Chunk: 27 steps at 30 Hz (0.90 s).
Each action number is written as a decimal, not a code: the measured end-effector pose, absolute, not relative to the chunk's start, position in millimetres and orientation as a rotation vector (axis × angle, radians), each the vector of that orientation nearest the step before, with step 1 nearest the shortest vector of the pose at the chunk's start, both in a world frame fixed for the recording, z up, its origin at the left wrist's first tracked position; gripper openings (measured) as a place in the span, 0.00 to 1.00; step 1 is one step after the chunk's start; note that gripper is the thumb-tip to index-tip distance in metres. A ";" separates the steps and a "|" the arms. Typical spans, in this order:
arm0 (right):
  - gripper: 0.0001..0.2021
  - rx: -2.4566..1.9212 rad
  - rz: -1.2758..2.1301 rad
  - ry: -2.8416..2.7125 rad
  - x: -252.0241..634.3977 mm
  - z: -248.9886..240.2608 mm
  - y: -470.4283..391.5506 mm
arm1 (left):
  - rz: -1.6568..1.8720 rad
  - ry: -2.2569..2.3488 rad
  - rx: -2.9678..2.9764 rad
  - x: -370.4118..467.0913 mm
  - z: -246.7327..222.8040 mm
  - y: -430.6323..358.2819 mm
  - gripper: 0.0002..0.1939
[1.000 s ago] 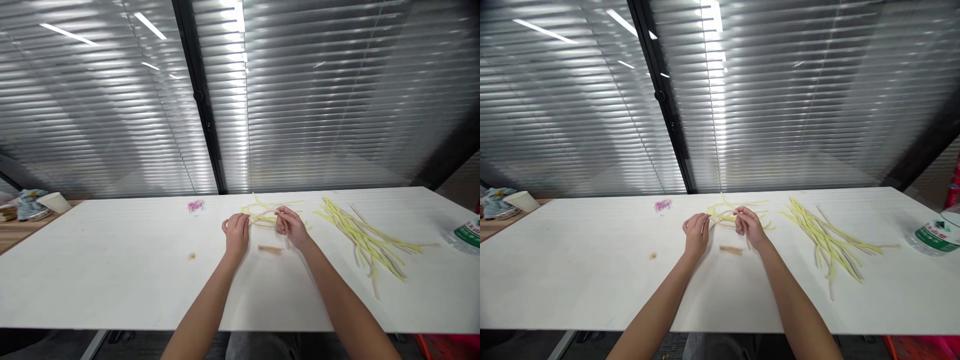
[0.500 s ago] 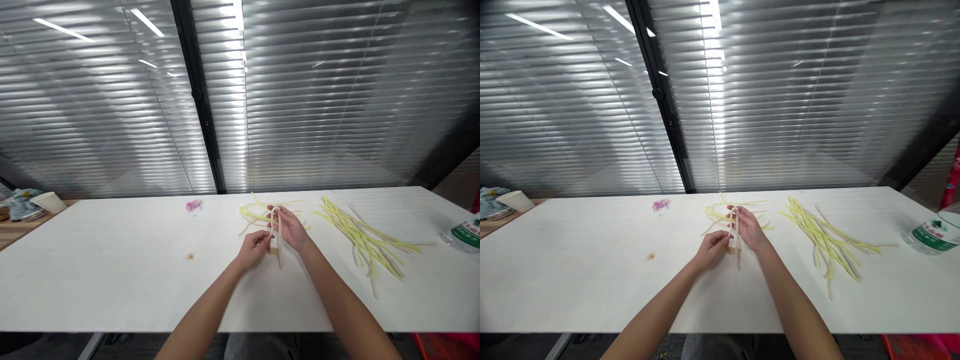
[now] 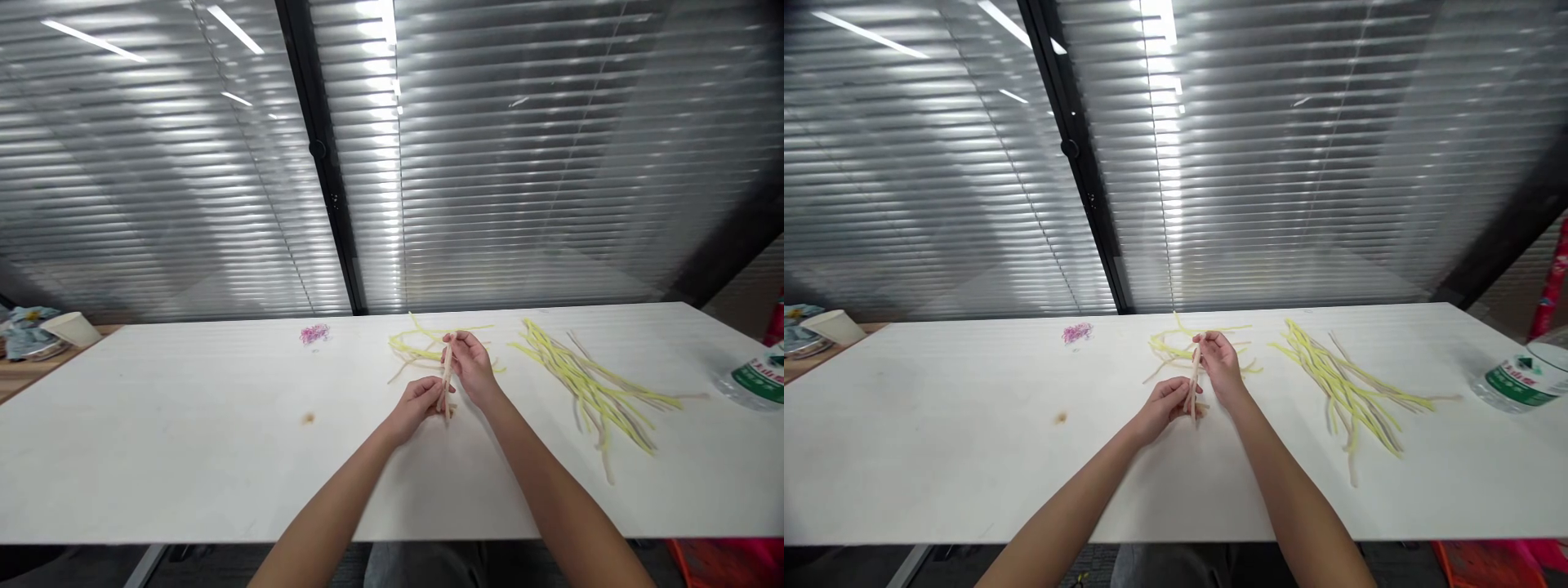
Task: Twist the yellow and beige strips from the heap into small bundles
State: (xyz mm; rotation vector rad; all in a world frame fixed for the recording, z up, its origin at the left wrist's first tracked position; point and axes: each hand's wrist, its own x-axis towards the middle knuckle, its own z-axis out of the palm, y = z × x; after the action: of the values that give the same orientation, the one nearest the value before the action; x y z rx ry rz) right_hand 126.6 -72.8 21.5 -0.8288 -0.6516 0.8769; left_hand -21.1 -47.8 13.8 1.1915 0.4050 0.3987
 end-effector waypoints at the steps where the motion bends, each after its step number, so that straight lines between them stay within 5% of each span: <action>1: 0.14 -0.857 0.830 -0.672 125.0 22.0 -72.8 | 0.399 0.405 1.205 -20.9 14.5 -49.1 0.20; 11: 0.18 -1.065 0.731 -0.931 110.2 31.1 -86.2 | 0.740 0.488 1.178 -19.7 18.5 -49.6 0.15; 16: 0.06 -1.004 0.692 -1.240 106.5 34.2 -92.0 | 0.927 0.514 1.285 -21.4 18.1 -43.8 0.10; 27: 0.03 -1.066 0.811 -1.289 104.7 47.6 -102.7 | 1.015 0.351 1.249 -32.0 26.4 -36.0 0.10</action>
State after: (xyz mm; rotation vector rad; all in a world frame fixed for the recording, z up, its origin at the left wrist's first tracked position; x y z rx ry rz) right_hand 104.7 -102.7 47.6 -1.0663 -1.2894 0.8111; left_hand -32.0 -36.0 26.4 1.2488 0.3509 1.0148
